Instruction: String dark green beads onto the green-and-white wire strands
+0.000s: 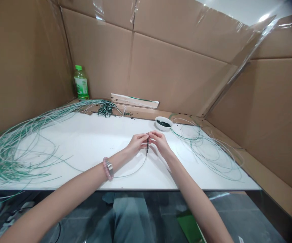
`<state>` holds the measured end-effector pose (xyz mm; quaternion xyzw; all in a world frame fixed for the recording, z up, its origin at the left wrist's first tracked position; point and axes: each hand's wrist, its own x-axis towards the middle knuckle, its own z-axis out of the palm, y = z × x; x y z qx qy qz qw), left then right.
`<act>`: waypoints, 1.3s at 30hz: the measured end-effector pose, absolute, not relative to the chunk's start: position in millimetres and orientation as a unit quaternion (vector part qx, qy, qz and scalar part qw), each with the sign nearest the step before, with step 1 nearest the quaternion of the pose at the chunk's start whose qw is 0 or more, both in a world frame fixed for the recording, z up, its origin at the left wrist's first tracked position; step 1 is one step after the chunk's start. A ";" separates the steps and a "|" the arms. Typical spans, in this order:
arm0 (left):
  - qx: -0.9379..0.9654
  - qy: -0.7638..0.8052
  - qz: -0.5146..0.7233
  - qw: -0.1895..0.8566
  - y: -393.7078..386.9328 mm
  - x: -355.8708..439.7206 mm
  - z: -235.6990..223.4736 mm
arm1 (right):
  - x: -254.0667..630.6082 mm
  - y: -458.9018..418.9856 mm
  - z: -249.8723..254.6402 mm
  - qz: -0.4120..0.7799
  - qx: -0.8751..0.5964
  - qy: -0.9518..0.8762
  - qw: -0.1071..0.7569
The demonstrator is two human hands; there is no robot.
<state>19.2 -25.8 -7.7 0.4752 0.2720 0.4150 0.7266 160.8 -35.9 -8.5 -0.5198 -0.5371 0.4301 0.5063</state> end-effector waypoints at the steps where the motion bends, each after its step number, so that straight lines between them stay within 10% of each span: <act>1: 0.467 0.272 0.417 0.730 -24.8 20.1 -8.3 | 160.3 -36.1 -8.6 0.429 -0.517 -0.534 0.513; 39: 0.453 0.286 0.427 0.729 -25.2 23.9 -8.0 | 154.9 -42.7 6.3 0.366 -0.547 -0.552 0.512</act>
